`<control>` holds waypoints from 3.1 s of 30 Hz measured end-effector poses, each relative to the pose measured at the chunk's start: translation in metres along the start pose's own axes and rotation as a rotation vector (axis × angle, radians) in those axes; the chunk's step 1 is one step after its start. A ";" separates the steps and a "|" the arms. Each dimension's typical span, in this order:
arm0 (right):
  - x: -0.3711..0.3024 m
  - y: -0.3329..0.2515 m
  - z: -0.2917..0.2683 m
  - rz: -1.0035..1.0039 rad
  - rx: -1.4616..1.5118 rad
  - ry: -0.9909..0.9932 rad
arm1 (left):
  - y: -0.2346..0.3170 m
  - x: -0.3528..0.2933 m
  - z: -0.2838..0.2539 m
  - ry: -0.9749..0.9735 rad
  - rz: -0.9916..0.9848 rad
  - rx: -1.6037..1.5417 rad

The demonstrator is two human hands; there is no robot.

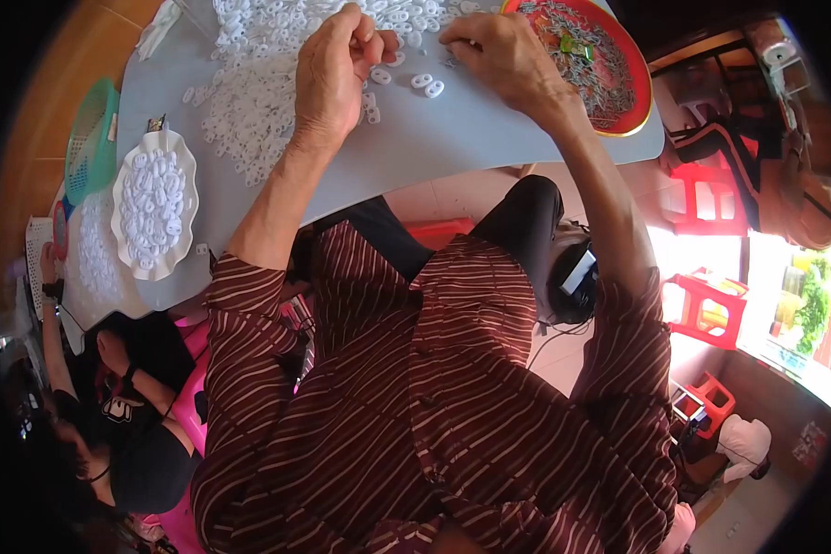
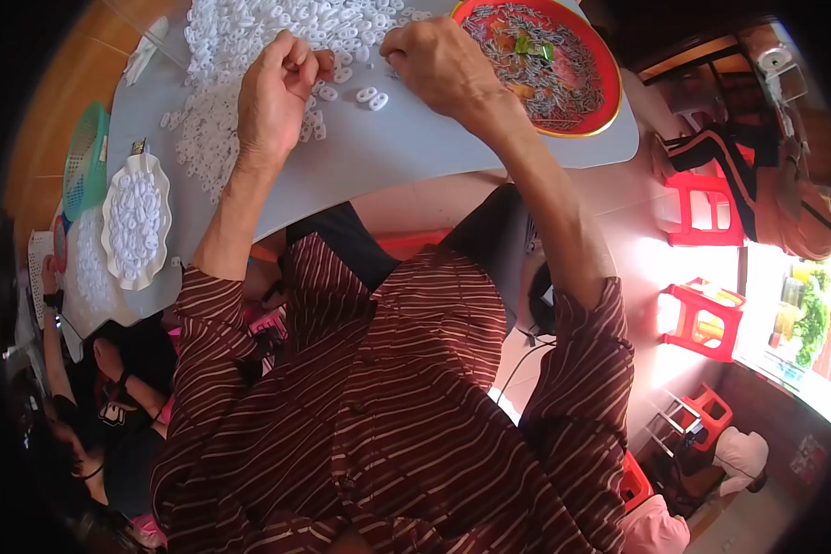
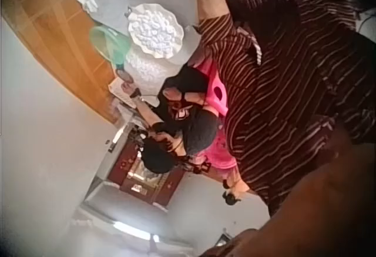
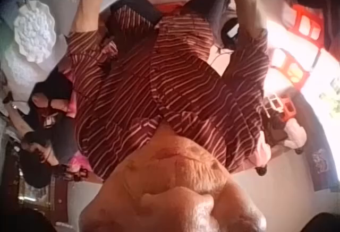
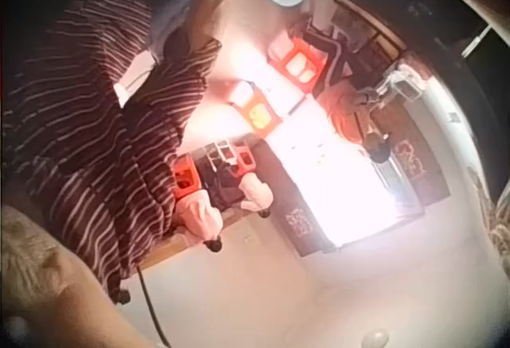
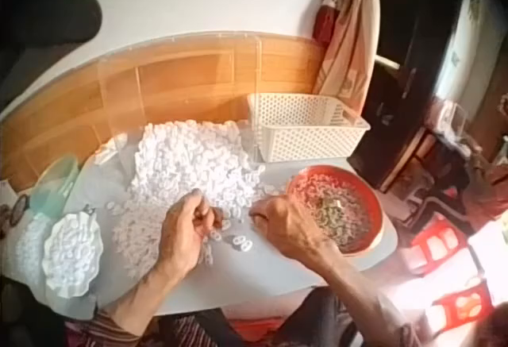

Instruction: Assembling small white plastic components at a table.

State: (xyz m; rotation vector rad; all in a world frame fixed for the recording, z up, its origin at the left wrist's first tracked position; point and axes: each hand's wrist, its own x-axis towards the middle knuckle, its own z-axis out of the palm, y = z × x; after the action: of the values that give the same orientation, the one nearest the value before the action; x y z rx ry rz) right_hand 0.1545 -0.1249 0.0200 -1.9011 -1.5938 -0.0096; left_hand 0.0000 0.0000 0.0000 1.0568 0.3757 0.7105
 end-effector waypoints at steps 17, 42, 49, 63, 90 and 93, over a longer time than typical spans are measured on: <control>0.031 0.009 0.019 -0.352 -0.255 0.059 | 0.003 0.000 0.003 -0.112 0.099 0.103; -0.057 -0.017 0.019 0.032 0.265 0.160 | 0.008 0.009 -0.009 -0.082 0.444 1.003; -0.060 -0.008 0.015 0.238 0.520 0.156 | 0.025 0.000 -0.008 -0.175 0.473 1.081; -0.026 -0.016 0.006 -0.224 -0.171 -0.188 | 0.040 -0.056 -0.016 -0.381 0.553 1.499; -0.052 -0.023 0.020 0.003 0.236 0.106 | 0.033 -0.033 -0.024 -0.732 0.510 1.666; -0.058 -0.024 0.024 0.061 0.319 0.155 | 0.037 -0.034 -0.022 -0.732 0.451 1.676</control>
State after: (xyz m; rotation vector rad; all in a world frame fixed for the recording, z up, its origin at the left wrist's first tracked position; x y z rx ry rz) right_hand 0.1091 -0.1628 -0.0112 -1.6579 -1.3446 0.1135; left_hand -0.0504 0.0023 0.0214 2.9315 -0.0071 0.1976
